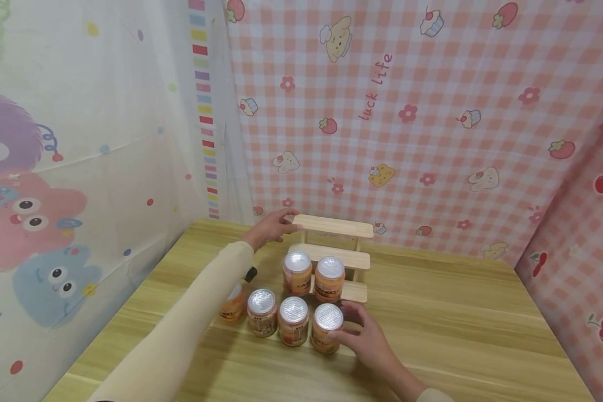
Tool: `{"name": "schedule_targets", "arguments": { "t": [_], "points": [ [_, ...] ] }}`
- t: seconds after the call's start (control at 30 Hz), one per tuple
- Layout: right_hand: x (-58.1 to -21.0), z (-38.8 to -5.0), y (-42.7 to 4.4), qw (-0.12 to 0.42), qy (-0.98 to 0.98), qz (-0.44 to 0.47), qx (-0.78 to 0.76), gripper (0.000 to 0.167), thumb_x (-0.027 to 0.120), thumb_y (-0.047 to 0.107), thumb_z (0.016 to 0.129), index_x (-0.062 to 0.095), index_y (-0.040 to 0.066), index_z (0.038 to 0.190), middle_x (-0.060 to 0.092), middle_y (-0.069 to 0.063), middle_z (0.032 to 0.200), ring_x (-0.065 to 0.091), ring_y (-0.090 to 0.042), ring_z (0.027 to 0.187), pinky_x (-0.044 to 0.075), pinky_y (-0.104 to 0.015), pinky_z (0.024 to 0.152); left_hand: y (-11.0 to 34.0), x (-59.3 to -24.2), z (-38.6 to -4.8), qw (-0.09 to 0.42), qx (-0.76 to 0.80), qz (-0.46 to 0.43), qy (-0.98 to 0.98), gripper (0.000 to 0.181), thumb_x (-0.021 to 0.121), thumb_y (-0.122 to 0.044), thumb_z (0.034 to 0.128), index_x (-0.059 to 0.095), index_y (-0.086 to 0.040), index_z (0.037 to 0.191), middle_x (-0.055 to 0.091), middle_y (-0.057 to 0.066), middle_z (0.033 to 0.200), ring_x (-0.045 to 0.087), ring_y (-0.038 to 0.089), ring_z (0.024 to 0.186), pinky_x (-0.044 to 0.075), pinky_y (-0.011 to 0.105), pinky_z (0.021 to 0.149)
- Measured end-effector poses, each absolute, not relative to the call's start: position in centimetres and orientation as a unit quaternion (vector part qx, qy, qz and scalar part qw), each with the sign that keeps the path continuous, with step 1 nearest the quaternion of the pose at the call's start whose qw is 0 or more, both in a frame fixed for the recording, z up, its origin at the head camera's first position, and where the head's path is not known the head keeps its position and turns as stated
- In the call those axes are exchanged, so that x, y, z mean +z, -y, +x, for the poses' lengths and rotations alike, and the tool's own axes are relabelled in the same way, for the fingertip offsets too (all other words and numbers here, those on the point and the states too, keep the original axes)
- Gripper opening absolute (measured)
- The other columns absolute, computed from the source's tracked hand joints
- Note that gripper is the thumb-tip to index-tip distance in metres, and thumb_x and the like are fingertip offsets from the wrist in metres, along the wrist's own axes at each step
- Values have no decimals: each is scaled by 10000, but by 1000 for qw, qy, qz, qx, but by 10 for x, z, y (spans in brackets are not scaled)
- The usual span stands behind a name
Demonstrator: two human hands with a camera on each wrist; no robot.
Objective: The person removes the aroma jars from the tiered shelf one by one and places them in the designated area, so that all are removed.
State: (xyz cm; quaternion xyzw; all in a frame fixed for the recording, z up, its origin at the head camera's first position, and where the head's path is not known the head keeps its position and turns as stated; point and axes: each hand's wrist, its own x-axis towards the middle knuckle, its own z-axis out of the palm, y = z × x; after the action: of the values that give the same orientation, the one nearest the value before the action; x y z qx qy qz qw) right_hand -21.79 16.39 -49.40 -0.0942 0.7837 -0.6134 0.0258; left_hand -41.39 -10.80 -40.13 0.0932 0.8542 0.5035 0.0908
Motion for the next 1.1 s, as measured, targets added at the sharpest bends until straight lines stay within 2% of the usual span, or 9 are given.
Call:
{"name": "schedule_targets", "arguments": {
  "t": [0.1,0.3,0.43,0.6,0.7,0.83,0.93,1.1],
  "points": [
    [-491,-218,-166,20,-787,-91,-610,627,831,42,784,523,-20,1326,611,-172,1235,567,-252,1145,524,-279,891,108,-401,-414,89,499,92,-857,525,693,-350,945,511,-201,1414,562,175,1308,564,304,1149,509,490,915],
    [-483,-221,-171,9,-786,-105,-609,626,801,46,818,491,-51,1353,578,-222,1268,535,-340,1189,514,-272,898,108,-401,-413,92,507,86,-853,538,697,-347,943,507,-201,1425,562,173,1294,565,310,1141,494,510,933],
    [-476,-226,-174,4,-797,-102,-596,618,790,107,849,486,-19,1372,558,-202,1328,516,-338,1225,484,-362,964,108,-400,-412,94,518,85,-846,533,699,-322,944,508,-191,1424,563,182,1287,561,324,1140,471,540,961],
    [-467,-231,-175,-8,-801,-107,-589,608,761,114,881,463,-19,1393,515,-219,1380,498,-336,1248,445,-488,1010,107,-400,-413,92,516,84,-848,524,701,-318,943,514,-189,1416,573,177,1274,568,305,1111,481,517,942],
    [-462,-236,-175,-18,-799,-105,-592,609,752,102,889,452,-27,1403,506,-223,1391,488,-333,1263,453,-451,1010,107,-401,-413,92,516,85,-847,524,703,-317,941,516,-186,1413,574,176,1269,569,300,1102,484,514,936],
    [-454,-244,-174,-24,-794,-97,-600,626,748,111,898,433,-13,1425,489,-213,1410,467,-325,1288,474,-282,961,107,-401,-413,92,515,88,-848,532,706,-326,938,515,-191,1416,576,170,1261,571,298,1105,483,524,941],
    [-450,-250,-174,-24,-794,-90,-601,643,745,132,905,419,8,1445,480,-206,1421,454,-318,1306,462,-214,926,108,-402,-414,91,514,89,-848,528,704,-332,938,516,-196,1413,578,162,1254,571,290,1093,490,513,926],
    [-447,-260,-170,-23,-797,-85,-597,712,770,183,889,394,38,1476,485,-188,1420,449,-308,1312,458,-327,982,108,-402,-415,91,516,88,-847,522,704,-332,938,517,-198,1408,580,158,1251,567,282,1076,495,502,905]
  ]
}}
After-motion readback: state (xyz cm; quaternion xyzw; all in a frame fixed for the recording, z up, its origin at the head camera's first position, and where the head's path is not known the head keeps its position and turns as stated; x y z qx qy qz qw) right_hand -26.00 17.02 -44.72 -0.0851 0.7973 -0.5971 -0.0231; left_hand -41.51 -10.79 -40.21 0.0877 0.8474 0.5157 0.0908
